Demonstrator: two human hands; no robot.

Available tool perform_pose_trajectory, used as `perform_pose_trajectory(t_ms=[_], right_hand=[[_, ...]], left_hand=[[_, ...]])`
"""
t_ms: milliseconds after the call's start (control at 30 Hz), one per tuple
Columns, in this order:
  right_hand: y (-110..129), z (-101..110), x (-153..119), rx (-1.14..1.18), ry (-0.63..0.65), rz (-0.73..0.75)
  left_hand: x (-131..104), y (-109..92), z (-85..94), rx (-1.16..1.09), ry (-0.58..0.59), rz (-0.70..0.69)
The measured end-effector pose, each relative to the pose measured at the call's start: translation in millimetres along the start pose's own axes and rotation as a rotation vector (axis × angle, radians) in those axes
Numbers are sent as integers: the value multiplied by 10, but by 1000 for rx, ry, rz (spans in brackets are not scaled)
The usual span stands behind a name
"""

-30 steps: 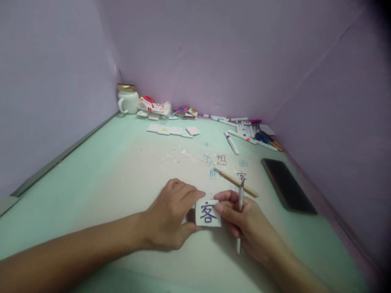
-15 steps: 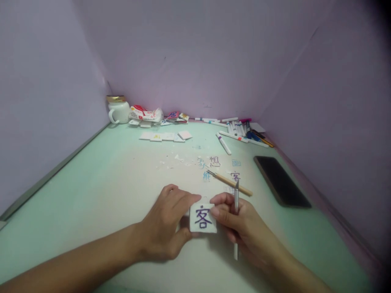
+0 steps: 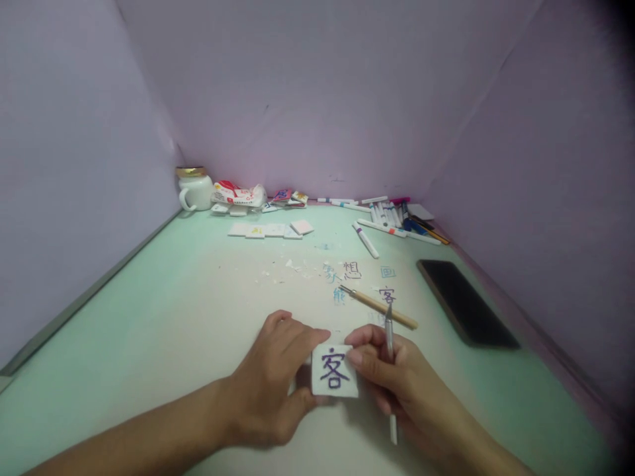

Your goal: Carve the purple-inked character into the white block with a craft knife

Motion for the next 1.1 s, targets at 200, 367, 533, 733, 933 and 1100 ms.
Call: perform_pose_trajectory(t_ms=[200, 367, 533, 733, 933, 1100], right_hand=[[37, 9, -36, 4, -33, 30], [27, -21, -42, -20, -21, 15], [248, 177, -77, -250, -230, 176], [508, 358, -200, -637, -351, 346], [507, 330, -251, -411, -211, 447], [507, 224, -309, -158, -40, 447]], left_hand=[[-12, 0, 5, -6, 5, 5], [-4, -6, 15, -6, 4, 12], [-18, 79, -29, 92, 56, 90], [-43, 155, -124, 143, 122, 137], [3, 152, -122, 107, 140, 126], [8, 147, -104, 104, 141, 130]])
Point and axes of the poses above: each hand's wrist, its own x-axis towards the middle knuckle, its own z-axis out of the back of the hand, y = z × x, the point moved 10 cm from there along x, towards the middle knuckle, and after that the axes turned 8 degrees about -z, right-handed, at the moved point
